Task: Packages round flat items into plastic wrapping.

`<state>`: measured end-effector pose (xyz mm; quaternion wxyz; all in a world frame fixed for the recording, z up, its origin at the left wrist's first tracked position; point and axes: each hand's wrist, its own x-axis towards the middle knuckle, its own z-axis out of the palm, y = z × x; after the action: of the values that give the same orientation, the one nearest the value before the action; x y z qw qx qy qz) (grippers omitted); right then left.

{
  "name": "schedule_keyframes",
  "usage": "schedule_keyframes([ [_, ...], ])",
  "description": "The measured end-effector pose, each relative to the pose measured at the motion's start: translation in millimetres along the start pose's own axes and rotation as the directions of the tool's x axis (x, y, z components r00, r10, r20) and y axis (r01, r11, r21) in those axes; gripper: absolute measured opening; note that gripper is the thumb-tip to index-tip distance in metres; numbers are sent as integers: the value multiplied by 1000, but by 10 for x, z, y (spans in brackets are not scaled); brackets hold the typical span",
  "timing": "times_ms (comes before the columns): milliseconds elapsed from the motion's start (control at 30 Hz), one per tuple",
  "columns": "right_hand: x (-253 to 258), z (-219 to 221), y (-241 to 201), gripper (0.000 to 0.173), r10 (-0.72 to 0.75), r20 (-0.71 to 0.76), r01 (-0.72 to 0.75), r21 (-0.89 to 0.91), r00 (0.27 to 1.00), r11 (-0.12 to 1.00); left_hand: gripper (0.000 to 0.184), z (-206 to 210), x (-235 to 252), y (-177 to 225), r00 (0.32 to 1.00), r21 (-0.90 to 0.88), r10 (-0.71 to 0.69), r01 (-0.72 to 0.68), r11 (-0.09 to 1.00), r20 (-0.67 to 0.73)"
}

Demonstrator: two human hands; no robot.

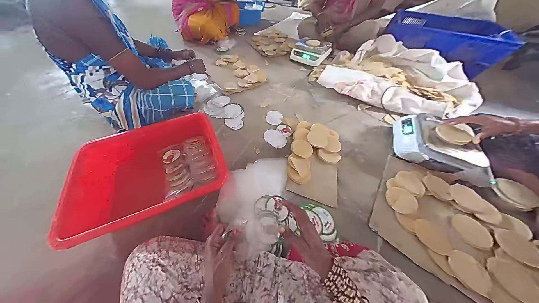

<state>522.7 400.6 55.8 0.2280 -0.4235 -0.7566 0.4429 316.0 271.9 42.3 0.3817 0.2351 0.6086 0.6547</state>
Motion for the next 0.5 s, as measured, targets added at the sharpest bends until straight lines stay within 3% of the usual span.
schedule_keyframes([
  [67, 26, 74, -213, 71, -96, 47, 85, 202, 994, 976, 11, 26, 3, 34, 994, 89, 41, -51, 995, 105],
  [133, 48, 120, -443, 36, -102, 93, 64, 350, 990, 935, 7, 120, 1, 144, 982, 85, 64, -80, 993, 177],
  [200, 41, 141, -559, 12, -66, 5, 56, 465, 998, 883, 7, 187, -32, 270, 976, 21, 64, -70, 997, 207],
  [300, -18, 97, -673, 6, 43, -149, 67, 660, 988, 748, 11, 196, -93, 361, 985, -168, 69, -42, 985, 160],
  [367, -101, 66, -738, 9, 144, -161, 19, 729, 976, 684, 11, 216, -128, 406, 997, -311, 43, -23, 950, 57],
  [433, -201, 24, -744, 6, 137, -91, -41, 671, 986, 741, 22, 258, -159, 463, 999, -371, 34, -47, 927, -42],
  [500, -283, -19, -715, 28, 44, -55, -7, 548, 998, 837, 19, 218, -171, 460, 992, -310, 127, -122, 943, -5],
])
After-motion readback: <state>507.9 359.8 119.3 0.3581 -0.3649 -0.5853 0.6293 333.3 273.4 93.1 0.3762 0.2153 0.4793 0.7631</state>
